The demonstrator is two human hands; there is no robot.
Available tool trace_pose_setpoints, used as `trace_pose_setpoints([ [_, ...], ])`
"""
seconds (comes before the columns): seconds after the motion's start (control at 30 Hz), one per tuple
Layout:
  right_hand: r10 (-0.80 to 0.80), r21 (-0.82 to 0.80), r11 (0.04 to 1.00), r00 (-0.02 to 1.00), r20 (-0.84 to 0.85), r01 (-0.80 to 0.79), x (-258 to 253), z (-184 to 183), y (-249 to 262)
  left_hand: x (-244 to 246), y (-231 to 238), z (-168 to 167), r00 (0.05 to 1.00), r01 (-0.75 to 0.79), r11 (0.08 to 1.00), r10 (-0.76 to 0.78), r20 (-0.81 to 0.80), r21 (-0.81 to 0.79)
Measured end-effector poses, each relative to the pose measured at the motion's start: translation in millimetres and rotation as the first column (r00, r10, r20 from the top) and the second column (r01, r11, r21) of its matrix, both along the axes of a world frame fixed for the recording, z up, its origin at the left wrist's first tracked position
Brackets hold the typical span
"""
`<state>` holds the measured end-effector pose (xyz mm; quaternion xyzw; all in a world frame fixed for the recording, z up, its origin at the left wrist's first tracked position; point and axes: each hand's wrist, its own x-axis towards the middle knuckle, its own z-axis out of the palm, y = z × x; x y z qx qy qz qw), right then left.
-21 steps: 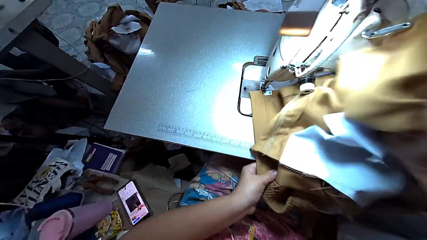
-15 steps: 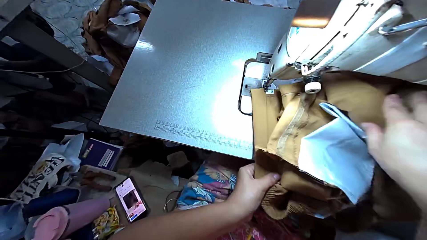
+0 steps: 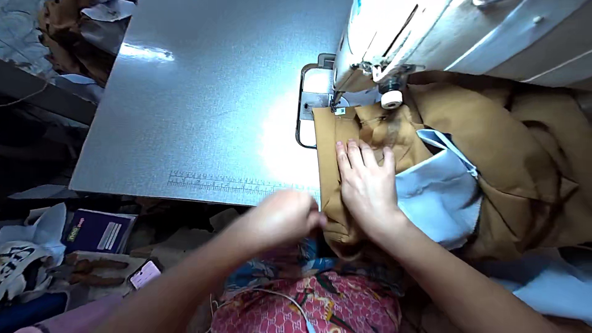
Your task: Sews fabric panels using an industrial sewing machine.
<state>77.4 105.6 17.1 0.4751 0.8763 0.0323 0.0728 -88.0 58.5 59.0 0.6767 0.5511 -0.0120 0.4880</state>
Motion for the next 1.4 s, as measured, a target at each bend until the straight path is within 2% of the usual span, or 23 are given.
trace_pose_setpoints([
  [0.03, 0.004, -0.01, 1.0, 0.999, 0.05, -0.004, -4.1, 0.8, -3.1, -1.9, 14.1, 4.6, 0.996, -0.015, 0.974, 0.034, -0.08, 0.224],
  [0.07, 0.008, -0.013, 1.0, 0.995, 0.096, -0.007, -9.4, 1.3, -4.5, -1.2, 32.6, -0.1, 0.99, -0.039, 0.888, 0.096, -0.1, 0.459],
  [0.1, 0.008, -0.017, 1.0, 0.99, 0.139, -0.006, -15.3, 2.3, -5.7, 0.0, 53.5, -11.9, 0.988, -0.05, 0.781, 0.13, -0.085, 0.623],
  [0.13, 0.002, -0.021, 1.0, 0.985, 0.174, 0.002, -20.2, 2.9, -6.8, 0.8, 72.9, -26.8, 0.989, -0.046, 0.701, 0.131, -0.065, 0.712],
  [0.2, -0.026, -0.031, 0.999, 0.976, 0.216, 0.034, -26.8, 3.0, -7.8, 1.8, 94.1, -52.1, 0.991, -0.03, 0.634, 0.12, -0.059, 0.773],
  [0.33, -0.026, -0.047, 0.998, 0.969, 0.246, 0.039, -30.2, 3.5, -6.0, 1.6, 95.0, -69.1, 0.986, -0.046, 0.595, 0.157, -0.06, 0.803],
  [0.57, -0.059, -0.122, 0.989, 0.976, 0.209, 0.086, -34.4, 5.9, 8.1, 1.2, 105.5, -64.8, 0.984, -0.074, 0.641, 0.173, -0.05, 0.764],
  [0.63, -0.072, -0.189, 0.975, 0.974, 0.217, 0.114, -34.9, 8.7, 13.0, 2.3, 104.4, -60.1, 0.97, -0.137, 0.663, 0.24, -0.036, 0.736],
  [0.73, -0.109, -0.344, 0.925, 0.981, 0.163, 0.16, -29.3, 25.1, 19.7, 8.5, 85.8, -44.3, 0.874, -0.333, 0.703, 0.481, -0.075, 0.628],
  [0.8, -0.137, -0.413, 0.893, 0.982, 0.129, 0.179, -24.8, 42.8, 20.2, 17.8, 79.5, -39.7, 0.851, -0.4, 0.768, 0.513, -0.108, 0.5],
  [0.83, -0.155, -0.423, 0.886, 0.981, 0.119, 0.192, -23.4, 51.1, 19.5, 23.2, 80.2, -36.7, 0.85, -0.452, 0.778, 0.523, -0.053, 0.436],
  [0.87, -0.181, -0.415, 0.885, 0.978, 0.107, 0.209, -22.7, 58.8, 18.9, 27.9, 82.3, -32.6, 0.827, -0.545, 0.757, 0.557, 0.082, 0.359],
  [0.9, -0.217, -0.404, 0.884, 0.972, 0.086, 0.233, -22.9, 65.8, 17.7, 31.1, 83.8, -30.1, 0.749, -0.661, 0.713, 0.612, 0.253, 0.233],
  [0.93, -0.248, -0.378, 0.892, 0.967, 0.053, 0.249, -23.1, 70.8, 15.9, 33.6, 84.0, -30.4, 0.612, -0.754, 0.655, 0.676, 0.41, 0.045],
  [1.0, -0.274, -0.34, 0.905, 0.962, -0.008, 0.255, -21.6, 78.7, 11.7, 36.0, 74.5, -33.0, 0.353, -0.781, 0.556, 0.769, 0.533, -0.285],
  [1.03, -0.267, -0.331, 0.913, 0.963, -0.039, 0.24, -19.9, 79.7, 8.2, 35.9, 64.6, -33.7, 0.289, -0.758, 0.529, 0.798, 0.529, -0.383],
  [1.07, -0.241, -0.288, 0.935, 0.966, -0.09, 0.206, -17.5, 75.9, 3.6, 35.5, 53.6, -37.2, 0.275, -0.735, 0.522, 0.813, 0.514, -0.433],
  [1.13, -0.184, -0.234, 0.961, 0.972, -0.147, 0.147, -15.6, 67.6, -5.1, 35.8, 30.3, -53.9, 0.315, -0.693, 0.562, 0.799, 0.512, -0.452],
  [1.2, -0.2, -0.348, 0.92, 0.98, -0.023, 0.18, -21.8, 70.7, -8.0, 36.1, 11.1, -64.9, 0.366, -0.666, 0.601, 0.779, 0.51, -0.441],
  [1.27, -0.213, -0.368, 0.907, 0.977, 0.018, 0.205, -26.2, 67.0, -10.5, 39.6, -3.8, -63.2, 0.397, -0.672, 0.621, 0.762, 0.512, -0.403],
  [1.4, -0.223, -0.332, 0.918, 0.975, 0.013, 0.215, -26.1, 55.3, -11.6, 46.7, -14.8, -64.0, 0.354, -0.714, 0.604, 0.748, 0.562, -0.354],
])
